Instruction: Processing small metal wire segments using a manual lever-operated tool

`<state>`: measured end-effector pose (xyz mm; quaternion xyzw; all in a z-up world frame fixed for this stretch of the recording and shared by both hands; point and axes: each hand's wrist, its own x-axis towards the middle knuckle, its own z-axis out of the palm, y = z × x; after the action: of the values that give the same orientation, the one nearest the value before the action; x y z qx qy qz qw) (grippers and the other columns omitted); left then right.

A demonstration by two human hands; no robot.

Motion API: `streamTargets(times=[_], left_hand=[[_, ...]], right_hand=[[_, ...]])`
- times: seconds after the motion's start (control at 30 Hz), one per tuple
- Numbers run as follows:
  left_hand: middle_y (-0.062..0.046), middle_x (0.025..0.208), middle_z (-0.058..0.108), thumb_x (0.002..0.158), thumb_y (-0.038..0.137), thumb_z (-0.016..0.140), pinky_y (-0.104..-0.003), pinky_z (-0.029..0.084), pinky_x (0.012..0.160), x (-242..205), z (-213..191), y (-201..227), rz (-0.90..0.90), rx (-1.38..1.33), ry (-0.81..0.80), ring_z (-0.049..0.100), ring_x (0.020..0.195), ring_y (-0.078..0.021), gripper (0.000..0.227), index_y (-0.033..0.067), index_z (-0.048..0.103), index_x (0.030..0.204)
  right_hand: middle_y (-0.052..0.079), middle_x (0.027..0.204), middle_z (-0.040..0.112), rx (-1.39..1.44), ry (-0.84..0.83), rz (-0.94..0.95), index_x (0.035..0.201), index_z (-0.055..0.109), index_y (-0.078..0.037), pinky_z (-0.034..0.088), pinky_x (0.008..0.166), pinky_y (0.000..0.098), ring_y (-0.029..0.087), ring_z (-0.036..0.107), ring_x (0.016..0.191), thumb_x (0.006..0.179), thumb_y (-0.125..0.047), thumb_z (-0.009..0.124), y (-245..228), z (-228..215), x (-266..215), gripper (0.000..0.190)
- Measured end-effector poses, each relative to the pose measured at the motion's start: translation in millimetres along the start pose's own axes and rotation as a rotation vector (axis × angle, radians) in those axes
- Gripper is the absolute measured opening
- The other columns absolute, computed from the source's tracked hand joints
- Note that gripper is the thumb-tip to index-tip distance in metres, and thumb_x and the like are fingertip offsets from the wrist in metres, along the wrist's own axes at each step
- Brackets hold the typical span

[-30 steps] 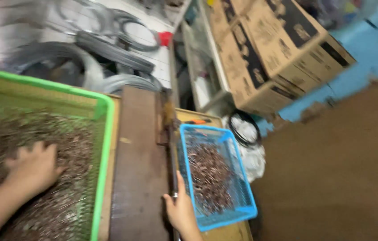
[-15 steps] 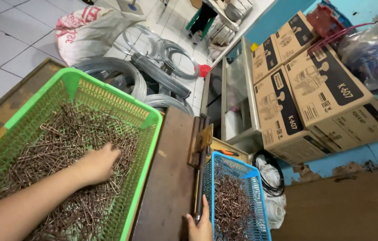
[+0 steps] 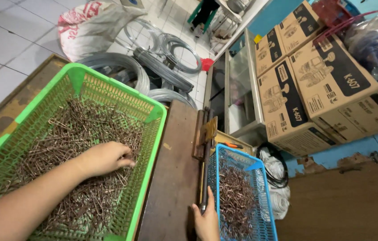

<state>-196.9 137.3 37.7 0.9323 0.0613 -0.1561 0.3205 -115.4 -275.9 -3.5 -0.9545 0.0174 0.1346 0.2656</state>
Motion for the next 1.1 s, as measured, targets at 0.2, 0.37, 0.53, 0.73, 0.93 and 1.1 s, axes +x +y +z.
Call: streamTargets(times=[0.2, 0.37, 0.53, 0.73, 0.93, 1.1], left_hand=[[-0.002, 0.090, 0.074, 0.111, 0.057, 0.051, -0.038, 0.058, 0.075, -6.8, -4.5, 5.3, 0.013, -0.037, 0.022, 0.069, 0.081, -0.0198, 0.043, 0.0189, 0.067, 0.099], [0.001, 0.092, 0.063, 0.117, 0.053, 0.038, -0.029, 0.064, 0.077, -31.3, -25.2, 30.7, -0.072, -0.171, -0.066, 0.062, 0.080, -0.0117, 0.043, 0.0164, 0.061, 0.109], [-0.011, 0.154, 0.046, 0.105, 0.033, 0.072, -0.027, 0.067, 0.080, -36.7, -18.8, 27.3, -0.001, -0.098, -0.115, 0.070, 0.092, -0.0122, 0.061, 0.0094, 0.037, 0.150], [-0.015, 0.165, 0.040, 0.110, 0.031, 0.059, -0.050, 0.050, 0.125, -20.6, -6.3, 15.2, 0.087, -0.049, 0.009, 0.046, 0.150, -0.0325, 0.036, 0.0153, 0.068, 0.141], [-0.002, 0.154, 0.065, 0.106, 0.040, 0.061, -0.048, 0.052, 0.121, -23.6, -17.4, 24.3, 0.036, -0.303, 0.173, 0.064, 0.139, -0.0226, 0.040, 0.0250, 0.070, 0.142], [-0.008, 0.114, 0.076, 0.113, 0.034, 0.049, -0.036, 0.052, 0.071, -22.7, -17.9, 32.7, -0.258, -1.226, 0.276, 0.054, 0.077, -0.0201, 0.038, 0.0141, 0.069, 0.138]], right_hand=[[0.011, 0.117, 0.083, -0.004, 0.008, -0.013, 0.171, 0.028, -0.046, 0.057, 0.091, 0.0355, 0.035, 0.079, 0.102, 0.092, -0.031, 0.074, 5.9, 2.0, 5.9, 0.092], [0.007, 0.085, 0.071, -0.038, 0.026, -0.007, 0.171, 0.029, -0.047, 0.053, 0.078, 0.0364, 0.031, 0.072, 0.079, 0.093, -0.034, 0.075, 11.5, 3.4, 8.8, 0.092], [0.007, 0.087, 0.068, -0.097, 0.017, 0.083, 0.171, 0.028, -0.051, 0.048, 0.072, 0.0339, 0.026, 0.063, 0.070, 0.096, -0.037, 0.072, -12.0, -5.7, -7.2, 0.088], [0.005, 0.087, 0.069, -0.056, 0.029, 0.086, 0.169, 0.032, -0.052, 0.050, 0.074, 0.0339, 0.025, 0.064, 0.072, 0.094, -0.037, 0.073, -13.3, -6.3, -10.7, 0.087], [0.002, 0.087, 0.068, -0.032, 0.040, 0.037, 0.170, 0.033, -0.051, 0.053, 0.075, 0.0342, 0.023, 0.072, 0.075, 0.092, -0.039, 0.076, 11.5, 3.8, 6.7, 0.089], [0.004, 0.087, 0.066, -0.008, 0.023, 0.053, 0.170, 0.034, -0.050, 0.053, 0.080, 0.0329, 0.024, 0.069, 0.078, 0.093, -0.034, 0.076, 5.5, 0.9, 2.3, 0.088]])
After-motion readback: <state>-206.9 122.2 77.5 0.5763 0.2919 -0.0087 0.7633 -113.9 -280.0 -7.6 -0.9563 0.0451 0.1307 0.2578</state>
